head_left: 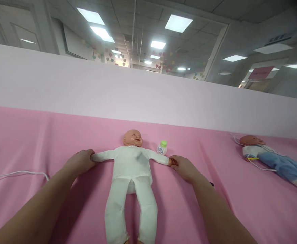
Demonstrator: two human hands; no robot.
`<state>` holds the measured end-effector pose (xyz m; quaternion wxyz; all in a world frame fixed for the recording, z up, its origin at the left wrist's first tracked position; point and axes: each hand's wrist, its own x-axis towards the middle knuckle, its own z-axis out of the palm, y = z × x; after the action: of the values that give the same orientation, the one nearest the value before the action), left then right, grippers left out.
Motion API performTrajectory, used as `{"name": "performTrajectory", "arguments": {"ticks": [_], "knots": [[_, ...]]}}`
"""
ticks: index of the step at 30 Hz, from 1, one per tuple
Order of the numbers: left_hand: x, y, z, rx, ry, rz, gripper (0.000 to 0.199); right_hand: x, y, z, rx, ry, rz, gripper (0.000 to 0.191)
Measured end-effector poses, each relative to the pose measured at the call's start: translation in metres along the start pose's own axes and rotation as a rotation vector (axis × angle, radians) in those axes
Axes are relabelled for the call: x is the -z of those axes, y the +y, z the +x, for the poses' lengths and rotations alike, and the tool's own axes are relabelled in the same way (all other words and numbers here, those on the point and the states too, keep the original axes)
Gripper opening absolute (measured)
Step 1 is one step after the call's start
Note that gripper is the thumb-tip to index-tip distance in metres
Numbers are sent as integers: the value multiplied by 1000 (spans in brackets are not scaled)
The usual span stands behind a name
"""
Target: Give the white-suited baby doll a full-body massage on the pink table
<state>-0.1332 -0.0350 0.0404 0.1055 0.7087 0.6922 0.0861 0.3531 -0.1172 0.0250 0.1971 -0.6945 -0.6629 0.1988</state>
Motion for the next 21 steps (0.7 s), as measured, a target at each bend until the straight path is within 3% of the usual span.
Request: {"name": "performTrajectory", "arguments": {"ticks": [4, 8, 11, 16, 21], "knots": [[11, 8, -9, 38, -3, -42, 27, 1, 2, -2, 11, 2, 7, 22], [17, 10, -9, 68, 65, -103, 38, 2, 4, -6, 12, -16, 74, 21], [13, 5, -4, 92, 86, -152, 51, 2, 7, -6, 8, -24, 118, 25], [4, -4, 2, 47, 54, -97, 55, 1, 10, -4, -46, -13, 171, 37], [2, -8, 1, 48, 27, -19, 66, 9, 0, -6, -93, 71, 39, 52]]}}
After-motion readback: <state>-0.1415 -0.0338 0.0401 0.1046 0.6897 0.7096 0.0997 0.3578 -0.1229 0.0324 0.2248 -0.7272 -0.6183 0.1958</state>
